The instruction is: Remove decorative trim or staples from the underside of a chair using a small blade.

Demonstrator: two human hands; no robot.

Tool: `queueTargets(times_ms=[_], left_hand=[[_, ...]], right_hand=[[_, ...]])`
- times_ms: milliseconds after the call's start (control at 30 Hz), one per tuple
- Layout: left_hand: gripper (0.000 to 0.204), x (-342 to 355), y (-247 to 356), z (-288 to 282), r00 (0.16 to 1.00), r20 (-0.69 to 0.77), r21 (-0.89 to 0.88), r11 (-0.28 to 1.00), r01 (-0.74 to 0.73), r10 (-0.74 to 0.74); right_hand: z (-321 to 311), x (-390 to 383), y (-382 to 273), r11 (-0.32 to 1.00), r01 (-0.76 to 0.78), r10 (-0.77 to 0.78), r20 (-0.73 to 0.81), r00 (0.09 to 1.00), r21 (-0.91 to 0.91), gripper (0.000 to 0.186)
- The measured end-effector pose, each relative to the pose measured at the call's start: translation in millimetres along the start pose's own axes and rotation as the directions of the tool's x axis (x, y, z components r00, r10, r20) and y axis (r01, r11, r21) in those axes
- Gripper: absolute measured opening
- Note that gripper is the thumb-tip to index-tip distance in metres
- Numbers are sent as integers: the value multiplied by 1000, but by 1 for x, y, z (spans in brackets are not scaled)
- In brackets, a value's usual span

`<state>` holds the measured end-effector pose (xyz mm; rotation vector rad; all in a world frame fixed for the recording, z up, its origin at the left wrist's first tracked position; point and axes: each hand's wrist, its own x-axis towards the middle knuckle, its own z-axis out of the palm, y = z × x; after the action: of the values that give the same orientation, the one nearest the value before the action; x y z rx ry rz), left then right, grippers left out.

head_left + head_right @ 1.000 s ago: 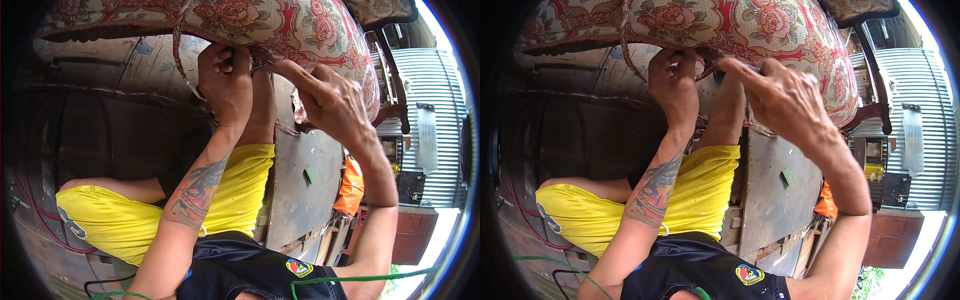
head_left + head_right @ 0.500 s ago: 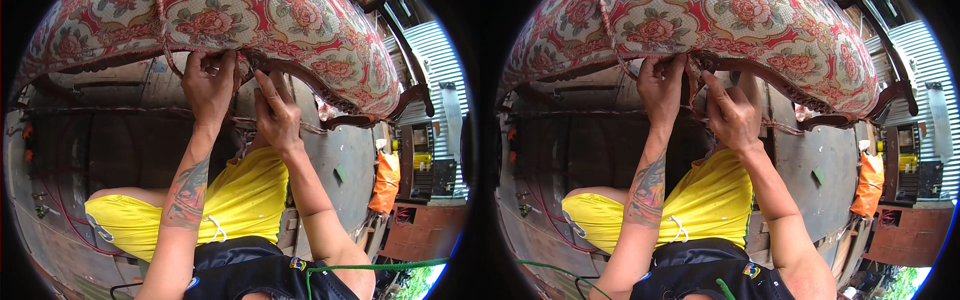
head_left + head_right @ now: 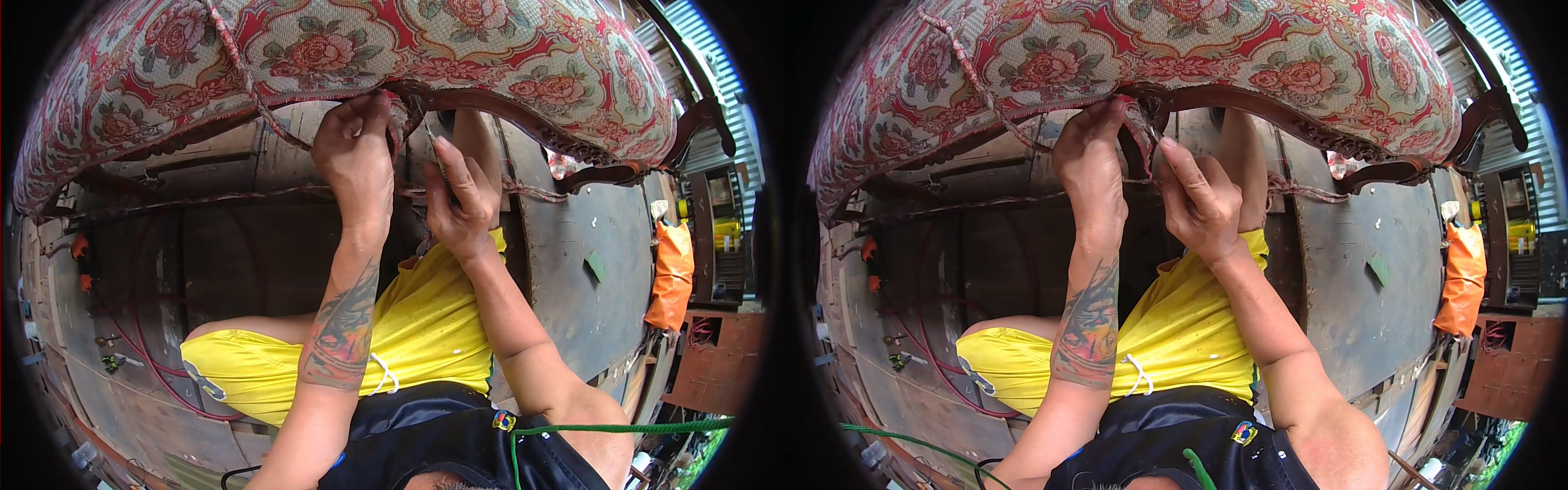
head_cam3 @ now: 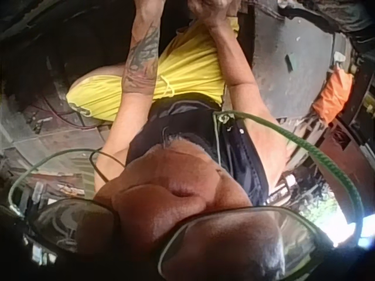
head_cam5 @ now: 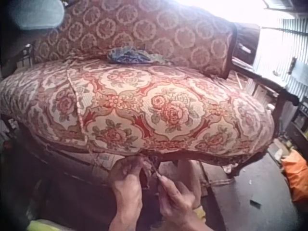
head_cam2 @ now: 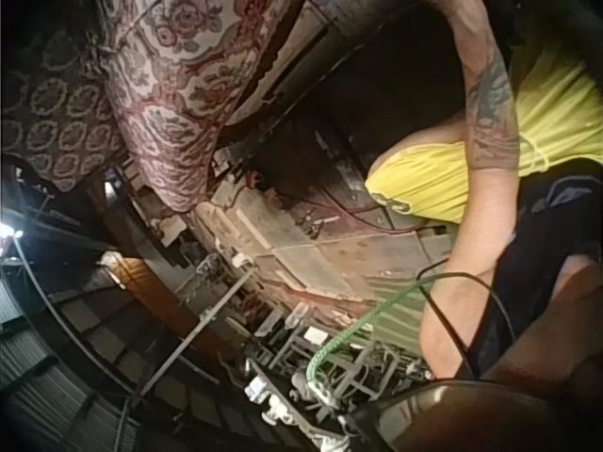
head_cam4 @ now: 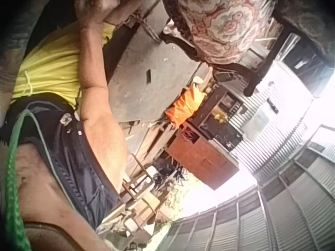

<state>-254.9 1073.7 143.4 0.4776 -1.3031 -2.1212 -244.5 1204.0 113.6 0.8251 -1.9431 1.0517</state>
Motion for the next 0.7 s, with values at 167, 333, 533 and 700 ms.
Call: queueTargets(times_ms=[167,333,533,700], left_hand=[[17,7,15,-14,969,2,38,968,247,-248],[18,3,41,-12,829,179,-148,819,555,-529],[17,9,38,-11,869,116,-5,874,486,-482],[15,26,42,-24,877,114,8,883,469,-467]], right_hand=[[-7,-3,5,1000,-12,12,2,1000,-3,55],[-8,-1,8,997,-27,33,-86,996,69,55],[-8,1,9,993,-41,53,-105,993,114,56],[-1,-10,11,977,-126,133,-32,991,175,58]])
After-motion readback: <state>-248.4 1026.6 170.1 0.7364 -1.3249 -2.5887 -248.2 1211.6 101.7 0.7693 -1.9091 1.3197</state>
